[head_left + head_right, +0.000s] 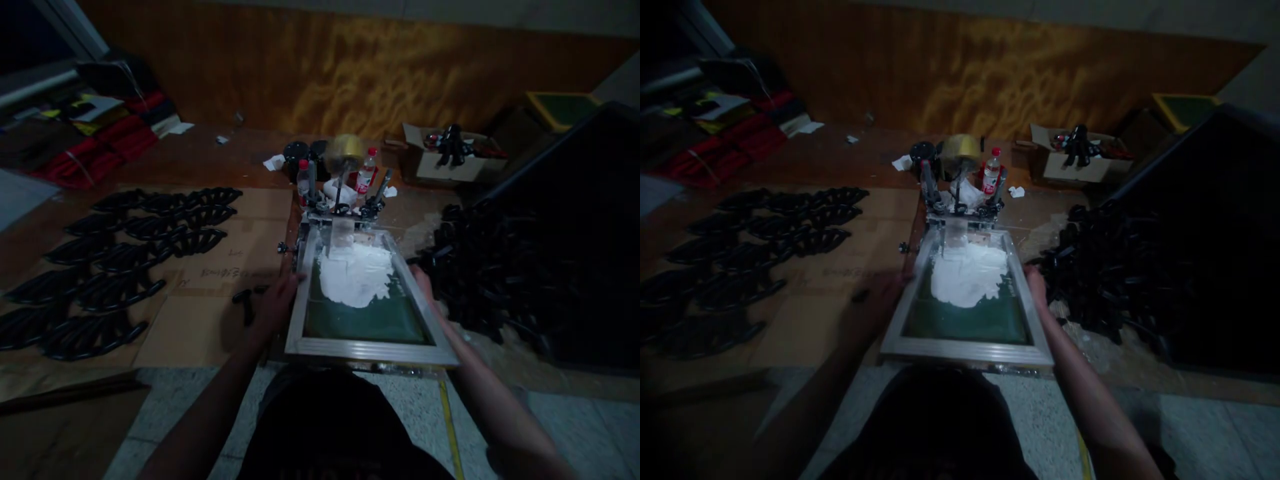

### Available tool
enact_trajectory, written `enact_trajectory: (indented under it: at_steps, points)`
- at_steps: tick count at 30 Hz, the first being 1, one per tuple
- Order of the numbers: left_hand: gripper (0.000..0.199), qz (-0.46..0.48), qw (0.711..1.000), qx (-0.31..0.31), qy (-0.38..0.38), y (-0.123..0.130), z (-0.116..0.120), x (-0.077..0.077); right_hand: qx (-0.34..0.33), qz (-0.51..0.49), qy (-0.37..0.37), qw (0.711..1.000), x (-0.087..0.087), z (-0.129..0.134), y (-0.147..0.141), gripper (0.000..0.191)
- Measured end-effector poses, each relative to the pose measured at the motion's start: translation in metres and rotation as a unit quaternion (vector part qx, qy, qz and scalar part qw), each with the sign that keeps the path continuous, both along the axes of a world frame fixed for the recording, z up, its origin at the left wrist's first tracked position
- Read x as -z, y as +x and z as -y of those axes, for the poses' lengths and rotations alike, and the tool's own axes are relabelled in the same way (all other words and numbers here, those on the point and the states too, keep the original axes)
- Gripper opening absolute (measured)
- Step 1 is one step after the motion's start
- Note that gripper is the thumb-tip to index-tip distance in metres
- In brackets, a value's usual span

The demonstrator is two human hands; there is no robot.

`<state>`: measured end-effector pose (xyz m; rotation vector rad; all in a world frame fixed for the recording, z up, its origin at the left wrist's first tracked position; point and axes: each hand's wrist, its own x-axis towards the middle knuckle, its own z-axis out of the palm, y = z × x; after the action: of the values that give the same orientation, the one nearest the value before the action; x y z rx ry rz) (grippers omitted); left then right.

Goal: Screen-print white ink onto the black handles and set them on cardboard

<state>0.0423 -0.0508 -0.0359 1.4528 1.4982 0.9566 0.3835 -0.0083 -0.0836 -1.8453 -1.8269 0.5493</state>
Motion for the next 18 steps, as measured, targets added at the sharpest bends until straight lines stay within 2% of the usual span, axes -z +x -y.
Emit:
enact_trajectory:
  at_steps: [2, 3, 5, 7, 9, 11, 13, 15, 18]
  points:
    - [0.047, 0.001, 0.998, 0.000, -0.065, -0.001, 0.011, 0.030, 0.056, 0.021, 0.042, 0.997, -0.013, -0.016, 0.004, 0.041]
    - [0.054, -0.003, 0.996, 0.004, -0.090, 0.001, 0.014, 0.044, 0.052, 0.046, 0.075, 0.995, -0.020, -0.025, -0.003, 0.046]
    - [0.064, -0.015, 0.994, 0.010, -0.112, 0.003, 0.014, 0.069, -0.016, 0.097, 0.125, 0.987, -0.031, -0.039, -0.033, 0.061]
    - [0.066, -0.029, 0.993, 0.017, -0.112, 0.005, 0.011, 0.086, -0.113, 0.154, 0.114, 0.975, -0.038, -0.048, -0.071, 0.064]
    - [0.065, -0.036, 0.993, 0.022, -0.108, 0.005, 0.007, 0.094, -0.174, 0.203, 0.040, 0.963, -0.039, -0.046, -0.100, 0.045]
    - [0.064, -0.034, 0.993, 0.030, -0.112, 0.004, 0.005, 0.098, -0.217, 0.241, -0.031, 0.946, -0.037, -0.033, -0.113, 0.027]
    - [0.063, -0.020, 0.991, 0.035, -0.124, 0.004, 0.005, 0.100, -0.278, 0.261, -0.053, 0.923, -0.034, -0.013, -0.110, 0.024]
    - [0.063, -0.004, 0.991, 0.035, -0.128, 0.004, 0.007, 0.101, -0.358, 0.263, -0.044, 0.895, -0.035, 0.006, -0.098, 0.025]
    - [0.059, 0.004, 0.993, 0.019, -0.115, 0.005, 0.009, 0.099, -0.437, 0.241, -0.045, 0.865, -0.041, 0.016, -0.084, 0.025]
